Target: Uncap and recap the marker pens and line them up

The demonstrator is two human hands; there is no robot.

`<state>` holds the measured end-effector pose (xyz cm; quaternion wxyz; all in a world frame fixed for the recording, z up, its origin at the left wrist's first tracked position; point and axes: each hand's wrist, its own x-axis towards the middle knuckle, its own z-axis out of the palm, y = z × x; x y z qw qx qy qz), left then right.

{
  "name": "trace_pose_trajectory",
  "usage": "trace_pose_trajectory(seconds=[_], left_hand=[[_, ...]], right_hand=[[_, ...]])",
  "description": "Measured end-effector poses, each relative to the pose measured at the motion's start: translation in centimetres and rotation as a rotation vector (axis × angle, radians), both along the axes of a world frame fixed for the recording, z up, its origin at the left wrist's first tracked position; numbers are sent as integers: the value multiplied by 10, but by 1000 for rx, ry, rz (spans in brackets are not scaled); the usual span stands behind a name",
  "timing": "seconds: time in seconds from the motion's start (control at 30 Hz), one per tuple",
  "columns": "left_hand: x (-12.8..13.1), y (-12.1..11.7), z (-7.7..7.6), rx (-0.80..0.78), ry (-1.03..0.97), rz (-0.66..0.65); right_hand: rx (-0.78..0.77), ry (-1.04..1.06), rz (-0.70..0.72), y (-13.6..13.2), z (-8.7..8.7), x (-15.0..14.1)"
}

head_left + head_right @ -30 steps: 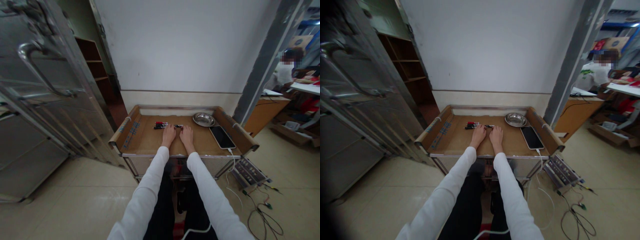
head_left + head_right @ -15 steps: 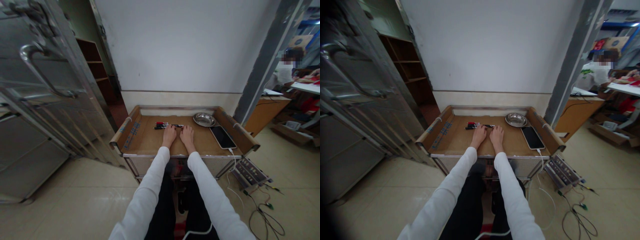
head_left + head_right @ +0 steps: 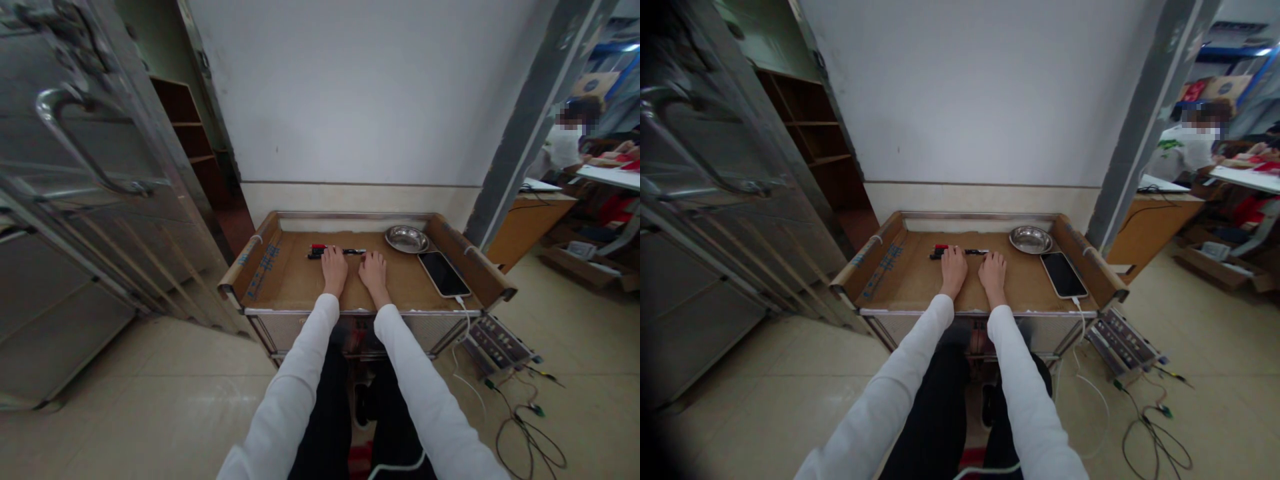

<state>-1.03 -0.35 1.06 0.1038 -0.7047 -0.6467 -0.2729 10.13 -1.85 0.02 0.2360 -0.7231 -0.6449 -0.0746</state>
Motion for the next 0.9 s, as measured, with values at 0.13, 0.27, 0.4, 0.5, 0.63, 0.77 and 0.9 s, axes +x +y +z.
trace_pose_trajectory(seconds=[0.13, 0.27, 0.4, 0.5, 0.63, 0.77, 0.9], left_hand=[[0, 0, -4, 9, -37, 185], [1, 4, -11, -23, -70, 219], [1, 4, -12, -19, -114, 182], [-1, 3, -9, -17, -134, 169], [-2, 3, -5, -2, -140, 138], [-1, 4, -1, -25, -97, -145], [-2, 5, -1, -65, -172, -466]], right_hand=[[6, 31, 9, -1, 0, 1], [9, 48, 19, 0, 0, 1], [35, 60, 25, 1, -2, 1], [71, 71, 37, 3, -5, 1], [107, 97, 56, 6, -9, 2], [145, 104, 164, 7, -6, 2], [135, 56, 235, 5, -1, 1]])
